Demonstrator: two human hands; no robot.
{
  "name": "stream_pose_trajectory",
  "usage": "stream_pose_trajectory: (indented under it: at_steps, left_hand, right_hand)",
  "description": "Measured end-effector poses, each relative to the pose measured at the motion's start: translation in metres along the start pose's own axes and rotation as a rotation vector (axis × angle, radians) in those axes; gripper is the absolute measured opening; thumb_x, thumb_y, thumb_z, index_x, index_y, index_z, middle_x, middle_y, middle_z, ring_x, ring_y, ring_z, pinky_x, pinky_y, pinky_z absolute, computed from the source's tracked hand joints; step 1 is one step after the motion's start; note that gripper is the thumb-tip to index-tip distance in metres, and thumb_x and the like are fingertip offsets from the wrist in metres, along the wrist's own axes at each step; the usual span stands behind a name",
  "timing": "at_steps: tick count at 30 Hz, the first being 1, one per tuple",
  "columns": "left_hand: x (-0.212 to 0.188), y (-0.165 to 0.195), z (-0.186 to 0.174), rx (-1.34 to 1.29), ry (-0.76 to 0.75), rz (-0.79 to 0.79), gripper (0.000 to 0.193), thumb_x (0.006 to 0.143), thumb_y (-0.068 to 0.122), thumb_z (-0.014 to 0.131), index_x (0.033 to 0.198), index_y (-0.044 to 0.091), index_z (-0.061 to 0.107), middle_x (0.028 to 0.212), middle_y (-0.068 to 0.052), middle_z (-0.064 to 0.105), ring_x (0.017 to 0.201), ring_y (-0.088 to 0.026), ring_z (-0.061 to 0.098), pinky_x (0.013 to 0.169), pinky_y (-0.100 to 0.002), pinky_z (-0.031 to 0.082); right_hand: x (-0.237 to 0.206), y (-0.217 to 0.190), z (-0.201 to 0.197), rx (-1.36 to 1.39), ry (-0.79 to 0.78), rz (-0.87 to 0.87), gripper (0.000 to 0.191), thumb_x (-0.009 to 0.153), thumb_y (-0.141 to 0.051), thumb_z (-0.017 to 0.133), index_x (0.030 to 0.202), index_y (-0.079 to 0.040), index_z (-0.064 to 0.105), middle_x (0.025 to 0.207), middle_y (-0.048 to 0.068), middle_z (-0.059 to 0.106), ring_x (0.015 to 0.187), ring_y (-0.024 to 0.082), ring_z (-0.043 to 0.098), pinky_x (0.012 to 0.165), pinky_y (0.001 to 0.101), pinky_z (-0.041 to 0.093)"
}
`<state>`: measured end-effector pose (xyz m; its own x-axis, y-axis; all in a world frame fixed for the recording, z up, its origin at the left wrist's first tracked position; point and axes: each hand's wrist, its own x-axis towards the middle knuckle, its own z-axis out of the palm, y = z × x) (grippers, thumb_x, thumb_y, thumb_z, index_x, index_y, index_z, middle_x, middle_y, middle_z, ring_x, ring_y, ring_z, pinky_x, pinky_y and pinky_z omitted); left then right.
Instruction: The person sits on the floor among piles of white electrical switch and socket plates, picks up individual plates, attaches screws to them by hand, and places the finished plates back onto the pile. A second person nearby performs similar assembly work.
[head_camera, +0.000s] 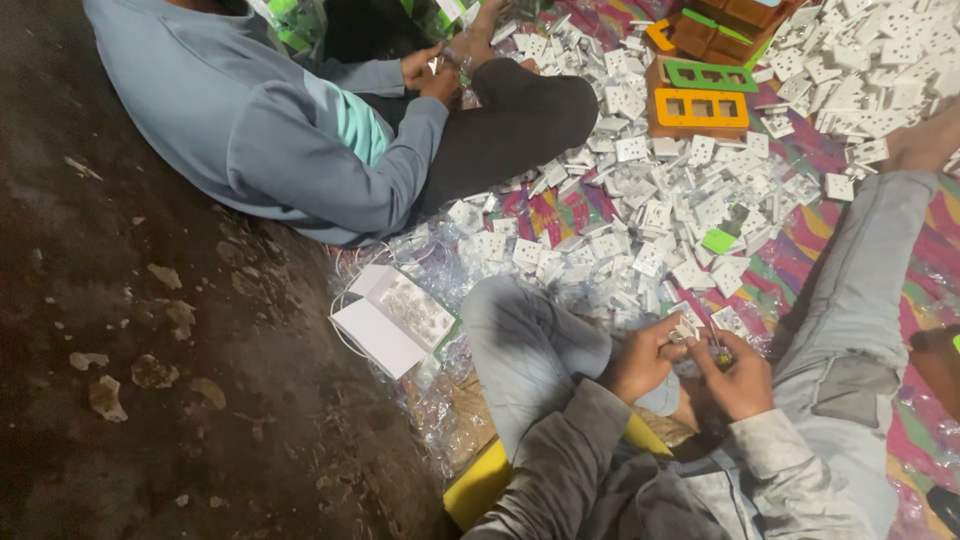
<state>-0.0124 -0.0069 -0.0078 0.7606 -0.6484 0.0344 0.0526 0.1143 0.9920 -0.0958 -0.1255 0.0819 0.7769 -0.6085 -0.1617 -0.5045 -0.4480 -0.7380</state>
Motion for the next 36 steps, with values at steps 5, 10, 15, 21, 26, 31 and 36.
stream_pose_trajectory:
  at_steps: [5,10,15,21,26,31,36]
  left_hand:
    - [-0.003,0.022,-0.003,-0.043,0.084,-0.021,0.039,0.098,-0.003,0.066,0.136,-0.011,0.059,0.114,-0.021,0.074,0.101,-0.018,0.074,0.084,-0.028,0.057]
    - [-0.005,0.024,-0.006,0.033,0.149,-0.074,0.030,0.091,-0.004,0.075,0.118,-0.015,0.066,0.105,-0.022,0.076,0.095,-0.022,0.075,0.080,-0.028,0.059]
    - [0.000,0.004,-0.003,-0.519,0.097,-0.096,0.025,0.096,-0.007,0.064,0.119,-0.015,0.062,0.110,-0.019,0.075,0.102,-0.023,0.076,0.092,-0.030,0.062]
    - [0.005,-0.012,-0.004,-0.406,0.134,-0.188,0.023,0.098,-0.001,0.070,0.117,-0.014,0.067,0.107,-0.019,0.074,0.095,-0.020,0.074,0.087,-0.031,0.061]
    - [0.010,-0.024,-0.002,-0.461,0.178,-0.176,0.022,0.101,0.004,0.066,0.116,-0.013,0.066,0.106,-0.018,0.074,0.093,-0.020,0.074,0.083,-0.032,0.063]
    - [0.012,-0.041,0.000,-0.439,0.194,-0.211,0.020,0.104,0.006,0.061,0.115,-0.011,0.065,0.103,-0.018,0.073,0.089,-0.022,0.074,0.082,-0.032,0.064]
    - [0.014,-0.040,-0.001,-0.455,0.162,-0.177,0.018,0.103,0.005,0.065,0.112,-0.010,0.066,0.100,-0.016,0.074,0.085,-0.021,0.074,0.079,-0.031,0.062]
  right_hand:
    - [0.002,0.006,0.003,0.083,0.050,-0.052,0.037,0.091,-0.036,0.076,0.110,-0.004,0.076,0.072,0.007,0.072,0.054,0.011,0.060,0.053,0.0300,0.048]
    - [0.001,0.010,0.003,0.021,0.086,-0.069,0.034,0.094,-0.036,0.076,0.108,-0.004,0.077,0.072,0.010,0.071,0.058,0.012,0.057,0.057,0.0323,0.046]
    - [0.002,0.013,0.003,-0.037,0.103,-0.038,0.034,0.094,-0.035,0.076,0.107,-0.004,0.077,0.073,0.013,0.071,0.058,0.015,0.057,0.059,0.0333,0.047]
    - [0.006,0.018,0.000,0.185,0.062,0.022,0.033,0.096,-0.035,0.073,0.108,-0.005,0.077,0.075,0.003,0.069,0.060,0.007,0.051,0.054,0.0279,0.041]
    - [0.008,0.019,0.000,0.161,0.070,0.016,0.034,0.096,-0.035,0.073,0.109,-0.004,0.077,0.068,0.002,0.064,0.055,0.006,0.047,0.050,0.0266,0.036]
    - [0.006,0.019,-0.001,0.164,0.076,0.033,0.034,0.095,-0.035,0.074,0.109,-0.004,0.077,0.068,0.002,0.065,0.053,0.006,0.048,0.049,0.0262,0.037]
    - [0.008,0.022,0.002,0.201,0.098,-0.018,0.033,0.096,-0.033,0.074,0.108,-0.002,0.076,0.075,0.000,0.068,0.059,0.005,0.051,0.052,0.0247,0.041]
